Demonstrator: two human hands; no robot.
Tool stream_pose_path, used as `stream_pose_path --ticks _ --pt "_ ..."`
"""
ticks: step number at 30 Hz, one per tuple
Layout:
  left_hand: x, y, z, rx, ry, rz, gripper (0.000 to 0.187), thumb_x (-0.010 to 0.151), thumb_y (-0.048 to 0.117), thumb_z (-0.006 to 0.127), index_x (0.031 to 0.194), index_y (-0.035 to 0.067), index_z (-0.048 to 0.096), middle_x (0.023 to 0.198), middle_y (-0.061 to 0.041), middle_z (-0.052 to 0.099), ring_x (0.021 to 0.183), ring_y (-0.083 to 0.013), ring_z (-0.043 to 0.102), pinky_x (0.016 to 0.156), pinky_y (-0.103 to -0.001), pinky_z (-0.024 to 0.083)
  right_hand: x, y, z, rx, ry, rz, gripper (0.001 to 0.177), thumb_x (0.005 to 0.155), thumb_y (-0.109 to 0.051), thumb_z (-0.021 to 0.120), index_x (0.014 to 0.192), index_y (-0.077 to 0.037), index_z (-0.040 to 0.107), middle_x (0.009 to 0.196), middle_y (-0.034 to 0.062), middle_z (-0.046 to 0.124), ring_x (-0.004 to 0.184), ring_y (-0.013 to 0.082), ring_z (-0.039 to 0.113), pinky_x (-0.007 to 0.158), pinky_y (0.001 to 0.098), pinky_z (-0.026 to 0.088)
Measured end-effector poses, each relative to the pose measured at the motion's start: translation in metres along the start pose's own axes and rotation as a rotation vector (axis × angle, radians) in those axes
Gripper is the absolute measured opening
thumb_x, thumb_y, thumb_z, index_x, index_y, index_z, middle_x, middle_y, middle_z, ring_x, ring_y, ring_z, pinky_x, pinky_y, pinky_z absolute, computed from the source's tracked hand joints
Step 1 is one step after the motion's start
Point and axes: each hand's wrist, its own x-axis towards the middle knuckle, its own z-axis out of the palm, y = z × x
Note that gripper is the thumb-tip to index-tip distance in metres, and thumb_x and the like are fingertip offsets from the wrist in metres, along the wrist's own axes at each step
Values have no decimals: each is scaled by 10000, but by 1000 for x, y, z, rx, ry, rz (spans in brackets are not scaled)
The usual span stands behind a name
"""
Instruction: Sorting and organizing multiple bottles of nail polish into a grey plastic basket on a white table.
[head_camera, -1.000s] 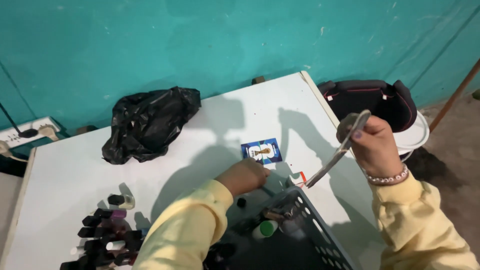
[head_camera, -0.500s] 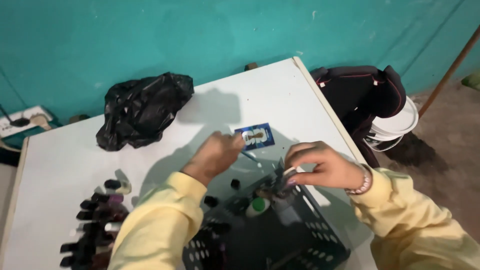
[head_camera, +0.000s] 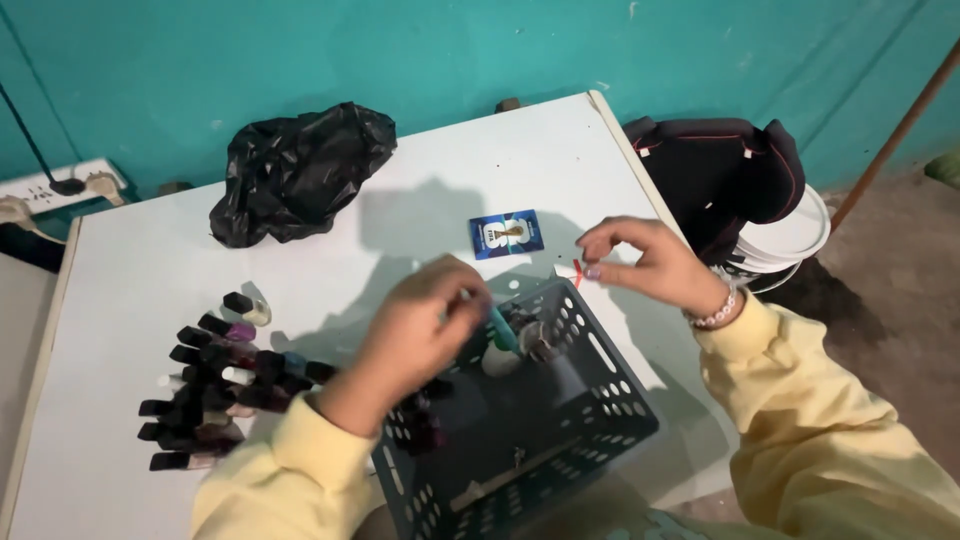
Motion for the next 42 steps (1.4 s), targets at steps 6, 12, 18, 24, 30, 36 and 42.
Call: stream_pose_path --ticks 6,12,18,24,30,36,42 --pt "-15 31 46 419 116 145 101 828 173 753 923 138 742 1070 -28 659 1031 -258 604 923 -438 380 1 56 0 219 90 218 246 921 -54 741 1155 0 691 951 -8 695 906 62 644 854 245 541" --pt "-12 46 56 362 230 162 94 872 178 784 959 161 752 1239 -21 621 1183 -272 535 999 -443 325 8 91 6 243 87 294 212 930 -64 732 1129 -1 699 929 -15 687 873 49 629 815 224 539" --pt "4 14 81 378 248 77 86 776 200 818 847 197 769 1336 -33 620 1280 -335 483 1005 -484 301 23 130 19 230 111 326 185 939 -90 747 1097 -3 708 884 -23 675 827 40 603 749 225 511" --pt "5 -12 100 439 175 -2 81 772 250 822 838 207 804 1391 -30 593 1320 -359 434 1016 -546 268 49 144 34 -21 136 284 242 900 -185 793 1072 -30 723 895 14 714 813 86 650 740 256 532" --pt "0 -21 100 554 -15 -39 130 766 230 797 885 176 799 1501 -50 503 1381 -379 374 1089 -554 245 73 153 40 -430 -8 -65 495 831 -277 835 1256 -64 698 1199 171 729 1125 350 658 979 431 523" --pt "0 -18 77 615 92 -93 377 787 304 791 1139 174 748 1478 -161 456 1356 -402 359 1067 -574 215 90 157 57 -694 -197 17 1034 650 -375 912 1497 -90 392 1379 267 584 1327 455 472 1085 528 331" --pt "-9 -9 56 608 182 -142 365 786 296 779 1126 167 745 1456 -127 474 1345 -360 398 1065 -531 238 103 157 58 -717 -315 240 1199 630 -345 913 1601 -155 237 1233 187 658 1322 403 508 1205 578 235"
